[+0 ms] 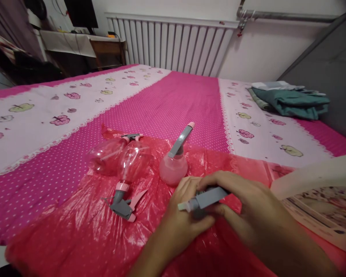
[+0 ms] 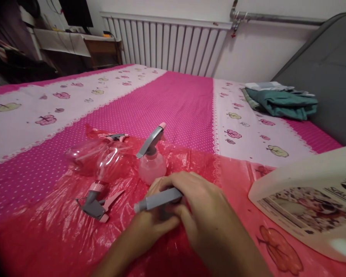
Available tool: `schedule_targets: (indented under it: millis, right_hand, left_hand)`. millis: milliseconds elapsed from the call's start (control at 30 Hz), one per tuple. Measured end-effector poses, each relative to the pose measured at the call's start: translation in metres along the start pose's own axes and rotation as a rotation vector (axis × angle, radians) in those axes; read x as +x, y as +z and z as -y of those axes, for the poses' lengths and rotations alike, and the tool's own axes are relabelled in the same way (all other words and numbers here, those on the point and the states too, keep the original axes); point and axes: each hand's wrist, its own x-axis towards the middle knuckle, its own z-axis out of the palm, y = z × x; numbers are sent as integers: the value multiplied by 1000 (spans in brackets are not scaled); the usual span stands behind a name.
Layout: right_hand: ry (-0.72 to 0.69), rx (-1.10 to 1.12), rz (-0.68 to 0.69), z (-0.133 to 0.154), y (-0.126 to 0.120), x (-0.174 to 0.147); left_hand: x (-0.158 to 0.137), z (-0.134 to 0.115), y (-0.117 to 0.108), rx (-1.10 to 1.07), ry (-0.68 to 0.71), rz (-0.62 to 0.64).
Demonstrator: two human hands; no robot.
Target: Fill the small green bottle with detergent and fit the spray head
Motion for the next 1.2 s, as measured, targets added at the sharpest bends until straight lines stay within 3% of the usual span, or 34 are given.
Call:
schedule_targets:
  millis: [167, 367, 467, 600, 867, 967, 1200]
  right_hand:
    - [-62, 91, 22, 4, -3, -3]
    - [-6, -202, -210, 3, -3, -2]
    - [18, -280, -248, 6, -4, -3]
    - [1, -313, -169, 6, 1, -4]
    - [66, -124, 8, -2, -4, -4]
    - [42, -44, 31, -1, -9, -3]
    - [179, -47, 32, 1, -6, 5]
  left_hand:
    - [1, 3, 3, 47, 12, -45]
    - [-3, -1, -3, 51, -22, -30]
    - [-3, 0, -3, 69, -13, -26]
    - [-2, -1, -2, 76, -13, -26]
    - [-1, -4, -2, 32, -49, 2]
    - [0, -5, -2, 6, -30, 14]
    - [-3, -2, -2, 89, -49, 11]
